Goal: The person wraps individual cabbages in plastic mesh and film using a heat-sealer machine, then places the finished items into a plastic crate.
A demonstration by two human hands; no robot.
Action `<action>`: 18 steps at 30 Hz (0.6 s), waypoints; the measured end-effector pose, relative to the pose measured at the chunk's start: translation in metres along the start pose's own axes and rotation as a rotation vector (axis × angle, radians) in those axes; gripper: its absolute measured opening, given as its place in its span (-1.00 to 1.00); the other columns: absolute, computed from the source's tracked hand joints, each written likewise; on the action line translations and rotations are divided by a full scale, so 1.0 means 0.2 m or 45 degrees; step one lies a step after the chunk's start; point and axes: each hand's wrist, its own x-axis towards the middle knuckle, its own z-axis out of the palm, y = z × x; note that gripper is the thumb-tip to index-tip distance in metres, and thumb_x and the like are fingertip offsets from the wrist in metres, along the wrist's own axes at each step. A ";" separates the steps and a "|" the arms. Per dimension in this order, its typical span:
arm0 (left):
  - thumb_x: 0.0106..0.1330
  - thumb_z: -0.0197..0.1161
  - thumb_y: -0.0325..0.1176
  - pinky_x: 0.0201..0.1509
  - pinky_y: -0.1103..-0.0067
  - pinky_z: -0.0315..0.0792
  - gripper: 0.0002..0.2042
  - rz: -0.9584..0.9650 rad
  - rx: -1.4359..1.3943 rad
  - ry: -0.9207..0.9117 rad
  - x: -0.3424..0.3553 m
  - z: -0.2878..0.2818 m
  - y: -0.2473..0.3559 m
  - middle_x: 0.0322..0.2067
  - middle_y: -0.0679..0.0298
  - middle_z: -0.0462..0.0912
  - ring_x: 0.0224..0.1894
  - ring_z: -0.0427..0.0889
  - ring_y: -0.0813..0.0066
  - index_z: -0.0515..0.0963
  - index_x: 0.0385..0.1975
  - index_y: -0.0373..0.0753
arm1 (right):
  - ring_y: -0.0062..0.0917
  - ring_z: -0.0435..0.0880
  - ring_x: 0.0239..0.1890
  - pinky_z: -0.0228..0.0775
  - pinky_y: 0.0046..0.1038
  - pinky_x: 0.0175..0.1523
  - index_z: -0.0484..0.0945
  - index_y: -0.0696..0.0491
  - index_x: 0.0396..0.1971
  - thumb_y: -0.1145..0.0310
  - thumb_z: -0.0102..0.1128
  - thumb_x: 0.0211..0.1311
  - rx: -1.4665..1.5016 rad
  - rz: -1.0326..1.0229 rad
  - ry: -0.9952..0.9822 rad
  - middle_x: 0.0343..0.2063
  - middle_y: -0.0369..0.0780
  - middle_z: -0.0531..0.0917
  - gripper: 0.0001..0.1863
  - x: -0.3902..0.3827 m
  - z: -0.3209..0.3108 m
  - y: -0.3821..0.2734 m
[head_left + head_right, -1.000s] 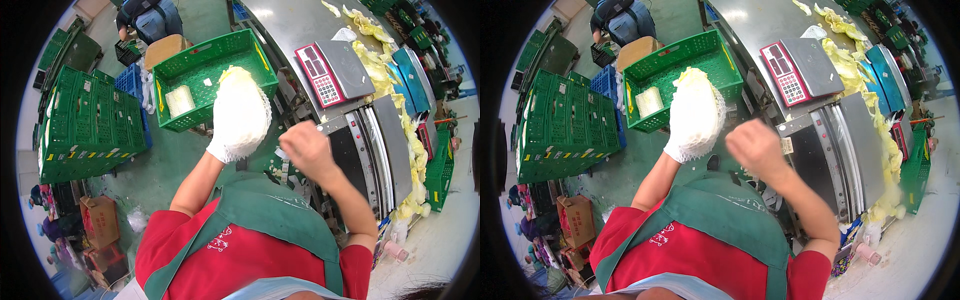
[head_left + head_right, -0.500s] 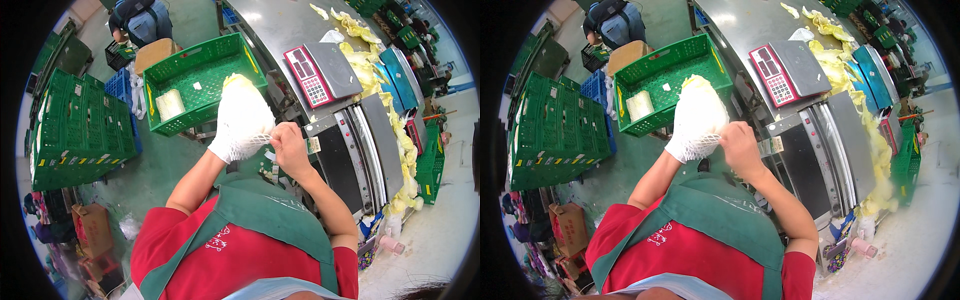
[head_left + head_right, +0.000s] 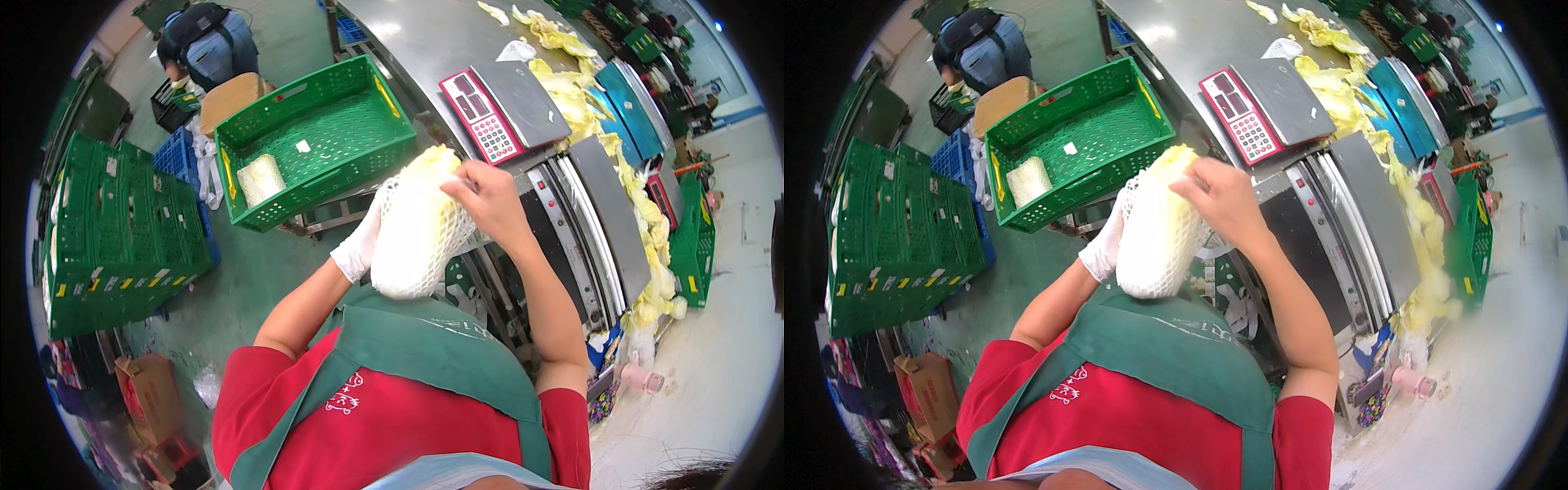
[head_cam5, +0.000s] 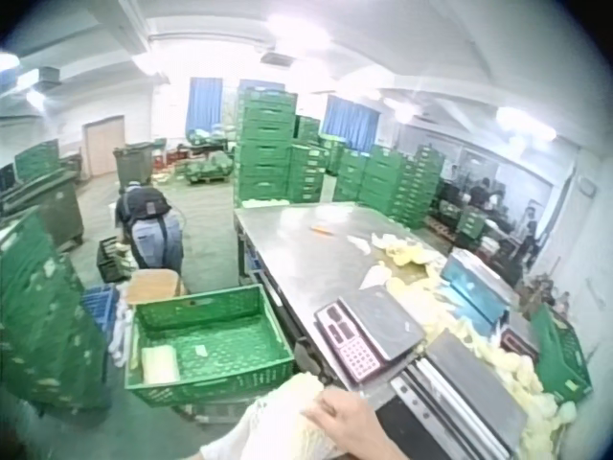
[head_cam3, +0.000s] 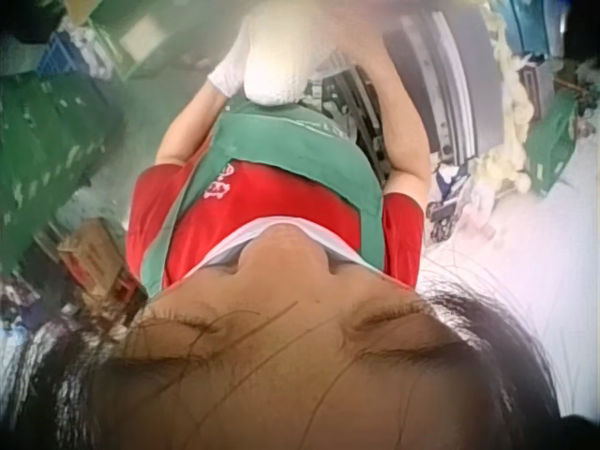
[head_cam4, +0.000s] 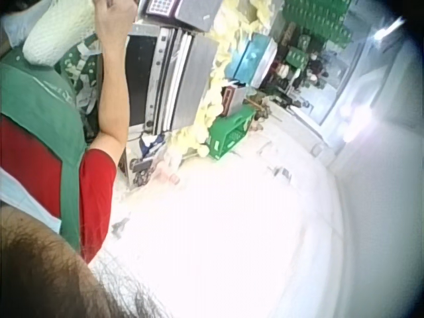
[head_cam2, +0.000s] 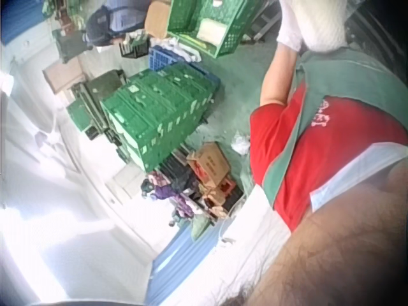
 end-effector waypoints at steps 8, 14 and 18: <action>0.50 -0.01 -0.10 0.26 0.43 0.43 -0.53 -0.016 -0.102 -0.018 0.03 0.07 -0.09 0.16 0.20 0.52 0.16 0.53 0.36 0.32 0.29 -0.23 | -0.57 0.51 -0.44 0.40 -0.49 -0.26 0.58 0.12 -0.36 0.28 0.30 0.22 0.159 0.110 0.766 -0.48 -0.24 0.55 -0.79 0.08 0.07 0.38; 0.44 -0.04 0.16 0.32 0.33 0.36 -0.38 0.299 -0.019 0.003 -0.03 0.14 -0.02 0.21 0.20 0.48 0.19 0.49 0.33 0.31 0.30 -0.19 | -0.49 0.52 0.04 0.49 -0.36 0.10 0.24 0.02 0.26 -0.16 0.28 0.19 1.427 0.715 0.138 0.01 -0.19 0.49 -0.20 -0.45 0.25 0.35; 0.34 0.22 -0.01 0.42 0.30 0.20 -0.32 0.787 0.609 0.278 -0.01 0.13 -0.10 0.34 0.16 0.26 0.34 0.30 0.29 0.16 0.34 -0.23 | -0.39 0.34 0.33 0.36 -0.25 0.31 0.08 0.09 0.39 -0.29 0.42 -0.07 1.831 0.599 0.125 0.29 -0.10 0.34 0.16 -0.52 0.39 0.19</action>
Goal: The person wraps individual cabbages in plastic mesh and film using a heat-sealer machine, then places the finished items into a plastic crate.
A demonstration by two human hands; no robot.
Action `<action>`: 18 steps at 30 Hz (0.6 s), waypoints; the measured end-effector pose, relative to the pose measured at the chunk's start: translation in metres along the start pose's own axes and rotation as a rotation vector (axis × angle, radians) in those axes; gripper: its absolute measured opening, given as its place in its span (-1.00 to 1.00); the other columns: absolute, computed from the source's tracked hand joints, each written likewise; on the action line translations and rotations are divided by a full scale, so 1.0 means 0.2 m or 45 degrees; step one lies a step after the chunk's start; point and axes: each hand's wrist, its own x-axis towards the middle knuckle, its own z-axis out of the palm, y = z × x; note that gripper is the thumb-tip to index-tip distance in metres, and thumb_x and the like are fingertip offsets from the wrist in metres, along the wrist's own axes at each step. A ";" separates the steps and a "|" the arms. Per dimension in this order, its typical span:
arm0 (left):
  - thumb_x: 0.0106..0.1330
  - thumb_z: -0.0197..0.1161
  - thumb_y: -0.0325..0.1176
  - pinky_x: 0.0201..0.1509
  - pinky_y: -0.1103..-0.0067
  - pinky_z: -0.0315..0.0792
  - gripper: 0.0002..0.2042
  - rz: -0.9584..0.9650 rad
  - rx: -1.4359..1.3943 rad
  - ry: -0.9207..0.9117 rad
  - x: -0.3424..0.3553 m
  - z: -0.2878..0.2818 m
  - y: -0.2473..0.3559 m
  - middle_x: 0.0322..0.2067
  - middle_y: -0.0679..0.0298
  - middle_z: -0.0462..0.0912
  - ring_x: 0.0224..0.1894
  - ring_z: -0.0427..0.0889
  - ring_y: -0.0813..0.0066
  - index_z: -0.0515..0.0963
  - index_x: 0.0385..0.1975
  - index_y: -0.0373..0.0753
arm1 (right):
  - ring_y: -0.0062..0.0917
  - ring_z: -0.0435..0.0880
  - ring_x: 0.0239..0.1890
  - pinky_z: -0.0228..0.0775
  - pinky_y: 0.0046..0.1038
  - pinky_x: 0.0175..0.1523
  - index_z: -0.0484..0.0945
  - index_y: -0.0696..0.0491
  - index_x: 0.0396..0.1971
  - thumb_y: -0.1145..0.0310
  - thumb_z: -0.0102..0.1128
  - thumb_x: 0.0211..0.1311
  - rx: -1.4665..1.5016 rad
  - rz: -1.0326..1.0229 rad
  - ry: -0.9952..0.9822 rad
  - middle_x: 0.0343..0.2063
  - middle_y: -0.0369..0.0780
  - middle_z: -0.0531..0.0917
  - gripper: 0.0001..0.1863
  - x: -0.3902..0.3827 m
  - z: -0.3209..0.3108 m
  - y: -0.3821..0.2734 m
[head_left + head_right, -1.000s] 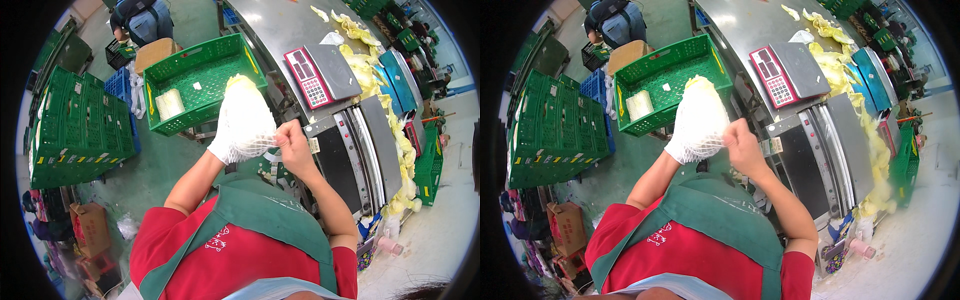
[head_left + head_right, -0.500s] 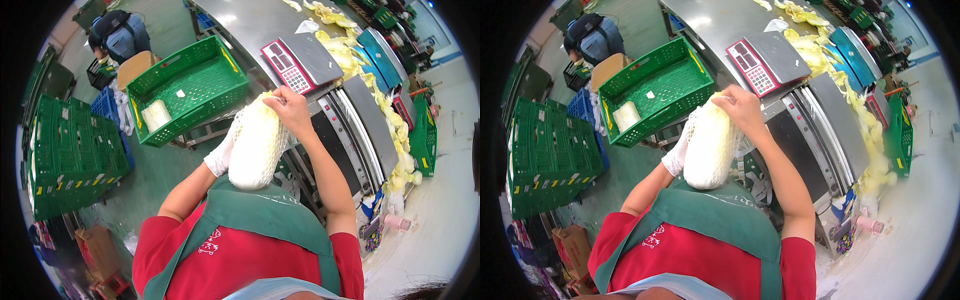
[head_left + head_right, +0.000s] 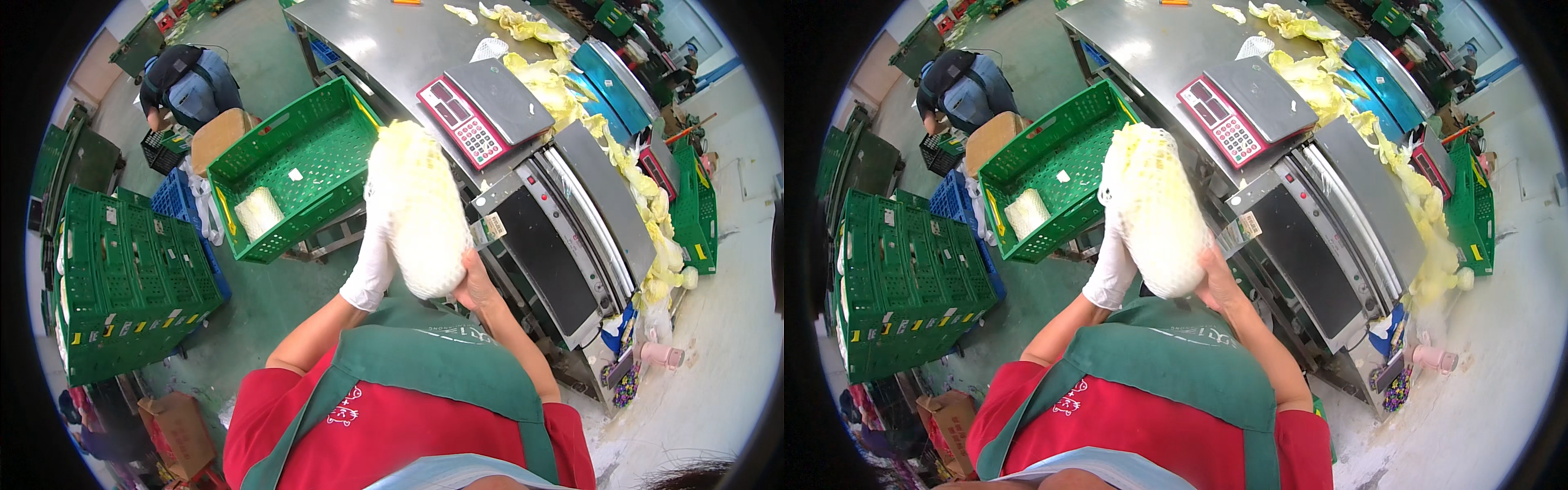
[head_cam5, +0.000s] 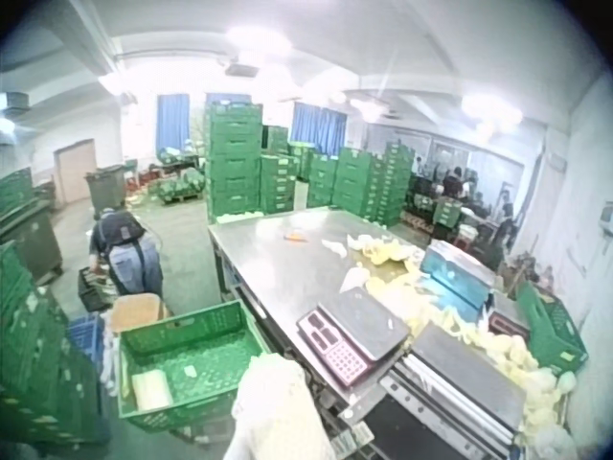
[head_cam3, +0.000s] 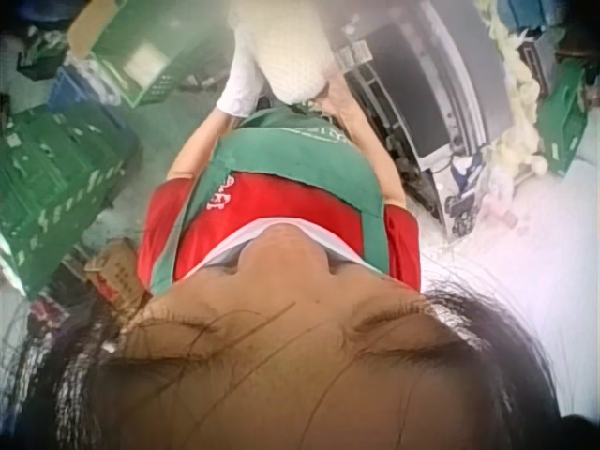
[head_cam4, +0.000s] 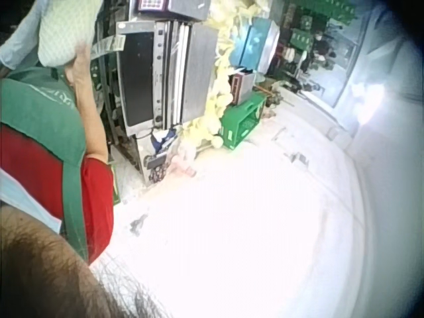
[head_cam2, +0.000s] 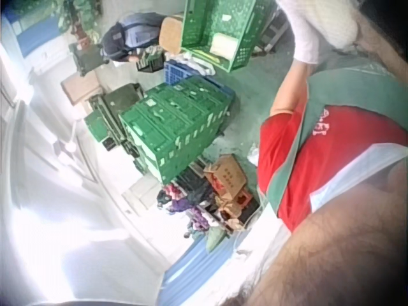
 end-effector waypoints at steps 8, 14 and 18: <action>0.17 0.37 -0.54 0.32 0.28 0.25 -0.73 1.245 1.324 -0.478 0.05 0.02 0.30 -0.08 0.14 0.62 0.10 0.54 0.21 0.50 -0.16 -0.22 | -0.32 0.44 0.28 0.35 -0.25 0.33 0.14 0.17 0.37 -0.35 0.37 -0.11 -0.063 0.063 -0.013 0.28 -0.07 0.39 0.18 -0.09 -0.14 -0.18; 0.35 0.16 -0.47 0.29 0.36 0.28 -0.57 0.691 0.986 0.175 0.07 -0.07 0.33 0.06 0.13 0.52 0.11 0.50 0.39 0.31 0.21 -0.30 | -0.44 0.48 0.18 0.34 -0.37 0.28 0.22 0.18 0.32 -0.06 0.36 0.06 -0.296 -0.067 -0.022 0.17 -0.11 0.48 -0.08 -0.14 -0.26 -0.33; 0.24 0.31 -0.05 0.45 0.29 0.05 -0.22 0.669 1.537 -1.071 0.14 0.27 0.43 0.36 0.04 0.23 0.39 0.23 0.19 0.17 0.37 -0.33 | -0.44 0.57 0.06 0.43 -0.43 0.18 0.34 0.08 0.27 0.14 0.34 0.05 -0.790 0.077 -0.078 0.08 -0.14 0.54 -0.24 -0.18 -0.16 -0.38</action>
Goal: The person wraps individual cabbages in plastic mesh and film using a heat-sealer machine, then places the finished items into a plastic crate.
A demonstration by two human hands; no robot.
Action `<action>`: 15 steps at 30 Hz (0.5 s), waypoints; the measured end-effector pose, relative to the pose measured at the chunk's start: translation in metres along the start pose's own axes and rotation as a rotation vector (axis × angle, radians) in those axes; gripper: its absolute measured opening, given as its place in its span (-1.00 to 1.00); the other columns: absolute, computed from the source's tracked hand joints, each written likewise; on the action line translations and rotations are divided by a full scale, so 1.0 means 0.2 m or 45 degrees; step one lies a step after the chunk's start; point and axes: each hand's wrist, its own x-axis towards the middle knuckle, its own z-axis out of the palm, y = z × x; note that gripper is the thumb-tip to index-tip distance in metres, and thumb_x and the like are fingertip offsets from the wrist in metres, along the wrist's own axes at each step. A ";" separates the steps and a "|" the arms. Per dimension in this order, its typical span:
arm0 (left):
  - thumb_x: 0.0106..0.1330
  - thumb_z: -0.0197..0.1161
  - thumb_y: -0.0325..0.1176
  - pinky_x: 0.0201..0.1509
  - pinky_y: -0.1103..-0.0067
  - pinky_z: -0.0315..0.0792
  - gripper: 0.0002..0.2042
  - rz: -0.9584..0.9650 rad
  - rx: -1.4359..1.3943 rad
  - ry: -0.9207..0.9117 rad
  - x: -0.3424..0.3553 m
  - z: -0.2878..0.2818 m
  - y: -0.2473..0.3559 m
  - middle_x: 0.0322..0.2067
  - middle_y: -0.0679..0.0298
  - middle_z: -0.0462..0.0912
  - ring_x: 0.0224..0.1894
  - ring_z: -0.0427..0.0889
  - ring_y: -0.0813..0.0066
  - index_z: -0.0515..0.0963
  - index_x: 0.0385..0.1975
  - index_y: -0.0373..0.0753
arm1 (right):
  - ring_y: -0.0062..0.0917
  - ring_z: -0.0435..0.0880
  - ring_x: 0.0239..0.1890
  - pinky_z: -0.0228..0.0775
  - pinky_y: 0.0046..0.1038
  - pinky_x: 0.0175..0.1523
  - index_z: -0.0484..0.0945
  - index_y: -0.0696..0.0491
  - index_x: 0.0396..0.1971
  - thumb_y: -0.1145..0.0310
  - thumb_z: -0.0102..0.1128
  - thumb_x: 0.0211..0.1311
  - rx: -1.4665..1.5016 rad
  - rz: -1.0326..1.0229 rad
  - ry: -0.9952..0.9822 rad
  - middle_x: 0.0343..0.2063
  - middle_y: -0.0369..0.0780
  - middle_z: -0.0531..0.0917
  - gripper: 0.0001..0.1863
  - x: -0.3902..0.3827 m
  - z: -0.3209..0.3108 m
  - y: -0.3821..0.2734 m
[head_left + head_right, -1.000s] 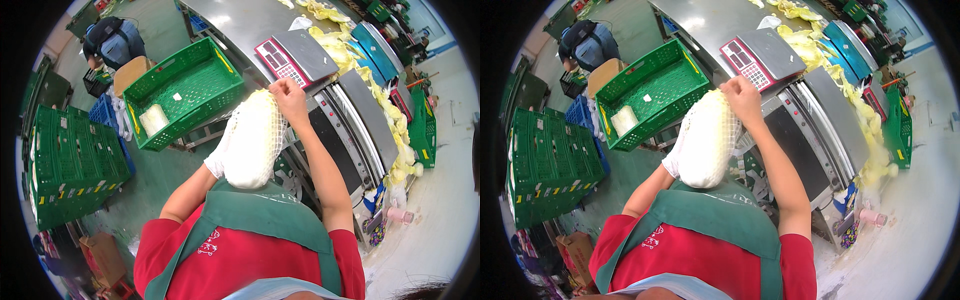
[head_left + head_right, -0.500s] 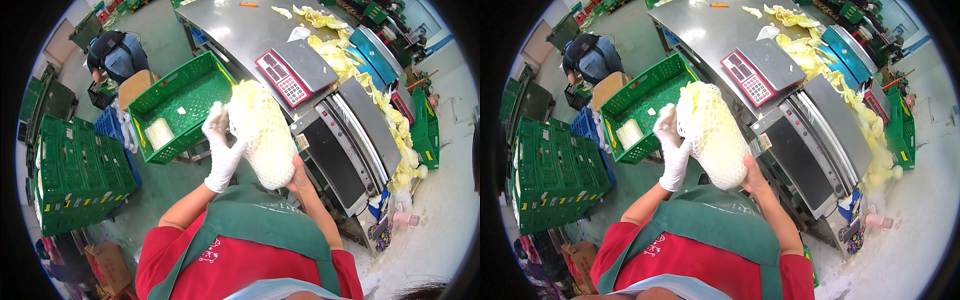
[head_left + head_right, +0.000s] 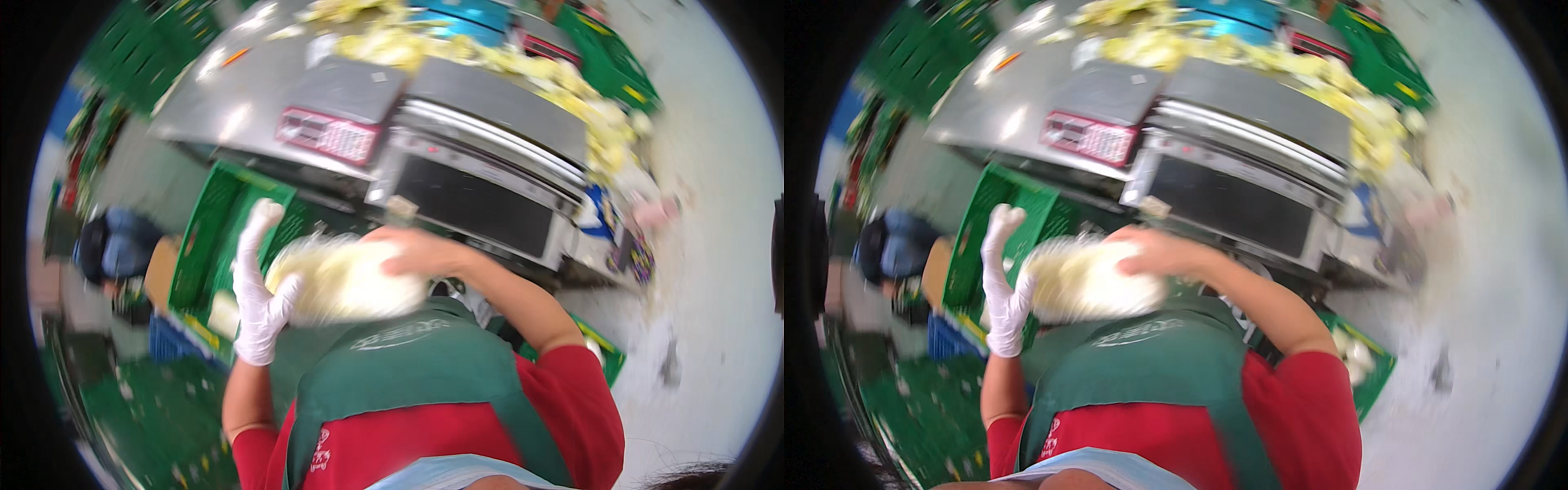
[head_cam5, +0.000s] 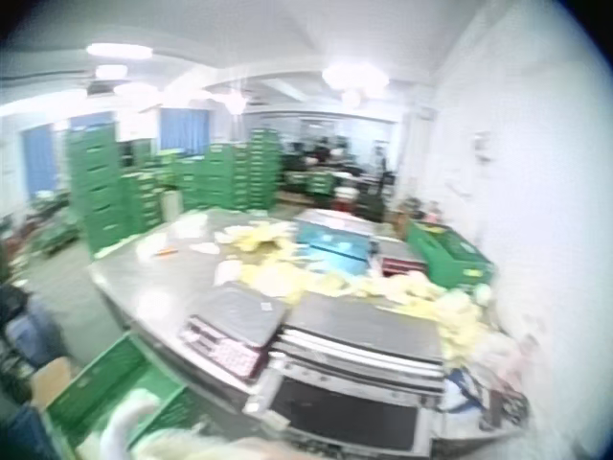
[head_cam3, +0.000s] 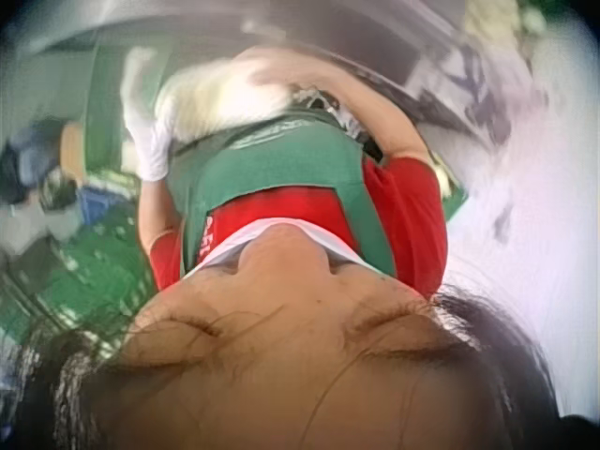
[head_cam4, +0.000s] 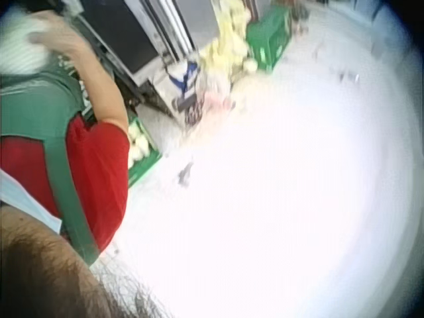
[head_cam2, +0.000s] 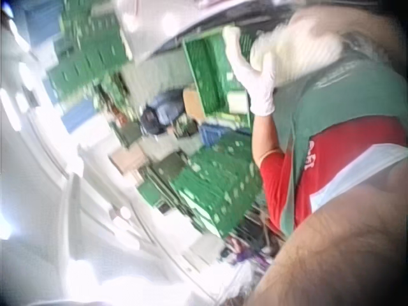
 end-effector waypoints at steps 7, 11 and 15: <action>0.49 -0.37 0.25 0.45 0.43 0.13 -0.23 -1.468 -1.506 -1.084 -0.01 0.62 -0.15 0.33 0.10 0.31 0.37 0.28 0.25 0.15 0.38 -0.35 | -0.14 0.56 0.09 0.37 -0.22 0.20 0.39 0.12 0.22 -0.12 0.24 0.08 -0.673 0.029 -0.129 0.10 0.01 0.54 -0.20 -0.16 0.11 -0.08; 0.39 -0.37 0.37 0.38 0.22 0.26 -0.16 -1.778 -1.846 -0.977 0.02 0.70 -0.21 0.28 0.01 0.37 0.29 0.38 0.07 0.23 0.34 -0.29 | -0.58 0.62 -0.04 0.47 -0.45 0.07 0.51 0.09 0.06 0.24 0.28 0.24 0.003 -0.461 0.472 -0.01 -0.17 0.60 -0.57 -0.46 -0.27 0.15; 0.44 -0.39 0.30 0.34 0.22 0.31 -0.23 -1.675 -1.725 -0.694 0.04 0.79 -0.08 0.25 0.07 0.41 0.24 0.43 0.12 0.23 0.35 -0.27 | -0.28 0.61 -0.17 0.44 -0.29 0.01 0.59 0.06 -0.19 0.24 0.08 0.33 -0.820 -0.377 1.768 -0.23 -0.17 0.64 -0.77 -1.00 -1.16 0.47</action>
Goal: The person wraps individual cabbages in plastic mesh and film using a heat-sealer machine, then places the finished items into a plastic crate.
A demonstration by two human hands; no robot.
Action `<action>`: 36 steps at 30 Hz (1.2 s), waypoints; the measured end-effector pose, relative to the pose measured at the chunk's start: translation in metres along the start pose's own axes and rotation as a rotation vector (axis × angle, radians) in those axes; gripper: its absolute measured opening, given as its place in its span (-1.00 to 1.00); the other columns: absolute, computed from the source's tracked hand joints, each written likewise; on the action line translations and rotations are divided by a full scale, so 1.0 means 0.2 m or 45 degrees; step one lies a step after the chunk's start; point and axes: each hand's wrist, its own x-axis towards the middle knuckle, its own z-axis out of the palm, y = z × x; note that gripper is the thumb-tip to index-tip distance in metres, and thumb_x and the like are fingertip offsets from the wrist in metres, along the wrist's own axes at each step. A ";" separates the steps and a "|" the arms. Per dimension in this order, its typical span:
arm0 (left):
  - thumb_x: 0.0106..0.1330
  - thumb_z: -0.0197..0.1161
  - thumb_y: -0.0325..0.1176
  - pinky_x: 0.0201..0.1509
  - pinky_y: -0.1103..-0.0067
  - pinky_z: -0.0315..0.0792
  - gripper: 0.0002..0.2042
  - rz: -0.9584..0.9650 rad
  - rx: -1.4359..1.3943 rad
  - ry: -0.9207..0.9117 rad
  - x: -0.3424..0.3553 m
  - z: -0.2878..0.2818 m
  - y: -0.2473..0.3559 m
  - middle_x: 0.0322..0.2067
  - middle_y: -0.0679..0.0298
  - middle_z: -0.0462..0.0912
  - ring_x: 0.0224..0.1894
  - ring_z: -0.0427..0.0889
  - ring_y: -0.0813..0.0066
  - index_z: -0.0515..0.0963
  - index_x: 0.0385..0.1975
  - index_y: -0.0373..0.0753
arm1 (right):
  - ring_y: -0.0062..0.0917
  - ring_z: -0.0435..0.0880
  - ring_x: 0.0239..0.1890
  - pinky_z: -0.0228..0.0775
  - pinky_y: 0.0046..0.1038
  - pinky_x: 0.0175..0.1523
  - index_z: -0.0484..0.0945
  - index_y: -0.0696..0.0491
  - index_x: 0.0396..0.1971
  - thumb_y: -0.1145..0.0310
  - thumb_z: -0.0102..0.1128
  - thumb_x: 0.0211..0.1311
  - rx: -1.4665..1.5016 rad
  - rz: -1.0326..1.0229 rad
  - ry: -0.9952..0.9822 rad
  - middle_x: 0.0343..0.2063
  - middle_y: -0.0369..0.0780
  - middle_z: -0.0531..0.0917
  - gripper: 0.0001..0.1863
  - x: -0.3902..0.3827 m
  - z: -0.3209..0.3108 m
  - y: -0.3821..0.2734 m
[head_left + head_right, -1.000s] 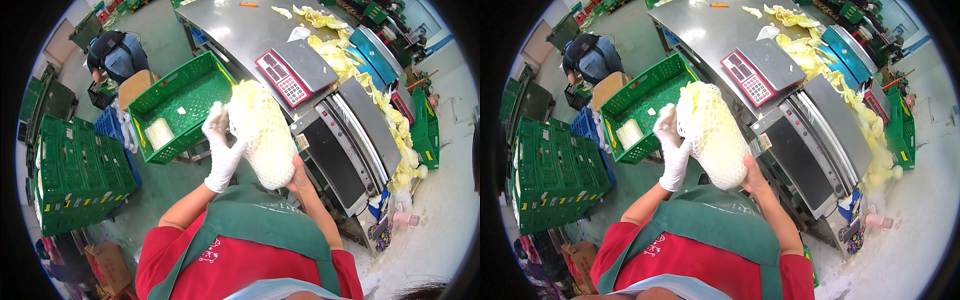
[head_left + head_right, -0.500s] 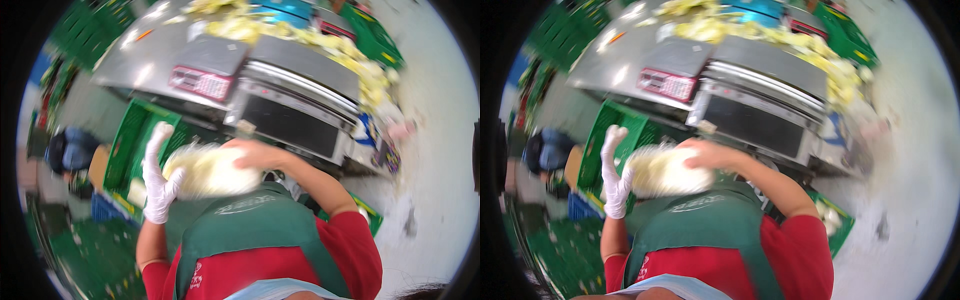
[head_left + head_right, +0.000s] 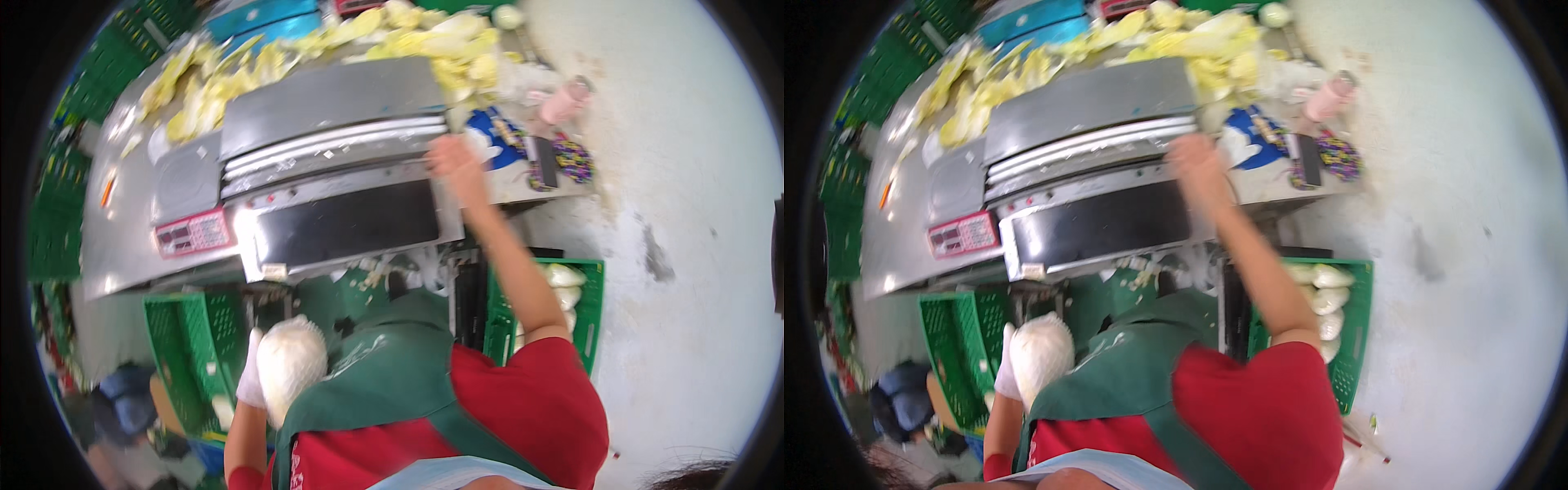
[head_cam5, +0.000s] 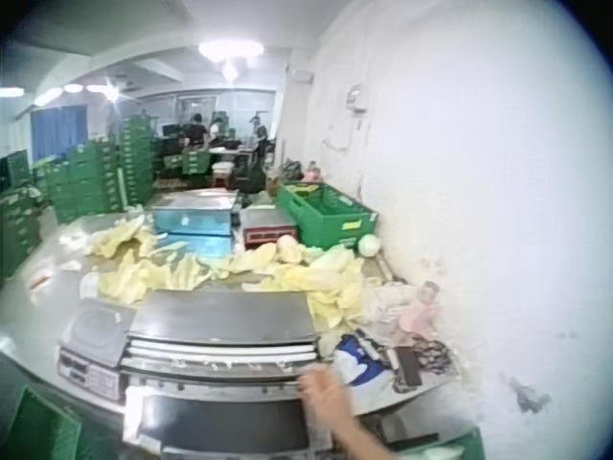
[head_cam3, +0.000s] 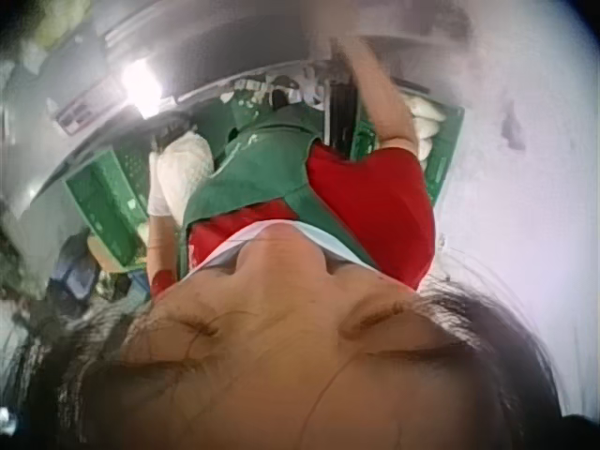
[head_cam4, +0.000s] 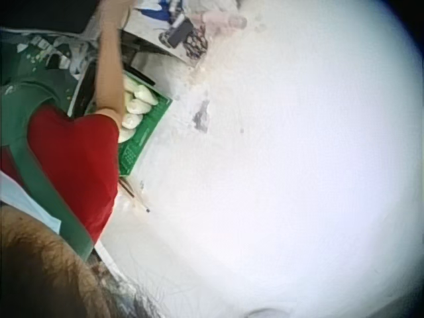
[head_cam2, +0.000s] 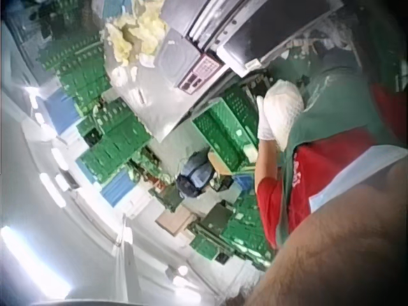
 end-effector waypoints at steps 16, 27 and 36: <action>0.41 0.06 -0.04 0.30 0.44 0.35 -0.46 0.313 0.307 0.375 0.03 0.22 0.02 0.09 0.14 0.56 0.15 0.53 0.41 0.40 0.20 -0.37 | 0.02 0.61 -0.10 0.42 -0.09 0.02 0.53 0.09 0.00 0.22 0.03 0.29 -1.417 0.334 -0.186 -0.18 0.09 0.65 -0.63 0.47 -0.77 1.77; 0.40 0.15 -0.36 0.25 0.53 0.37 -0.66 0.028 0.319 0.245 -0.11 0.07 0.05 0.11 0.27 0.55 0.16 0.47 0.56 0.46 0.14 -0.26 | -0.20 0.61 -0.08 0.40 -0.32 0.04 0.50 0.27 -0.03 0.12 -0.12 0.37 -1.059 0.182 0.358 -0.10 0.03 0.62 -0.51 0.44 -1.14 1.31; 0.24 0.20 -0.17 0.01 0.37 0.40 -0.54 0.544 2.545 0.180 -0.22 -0.11 0.06 0.01 0.21 0.57 0.02 0.53 0.25 0.47 0.14 -0.15 | -0.67 0.54 -0.43 0.42 -0.56 -0.26 0.45 0.06 0.03 0.39 0.02 0.34 0.454 0.375 -0.716 -0.42 -0.30 0.56 -0.71 -0.48 0.11 -0.72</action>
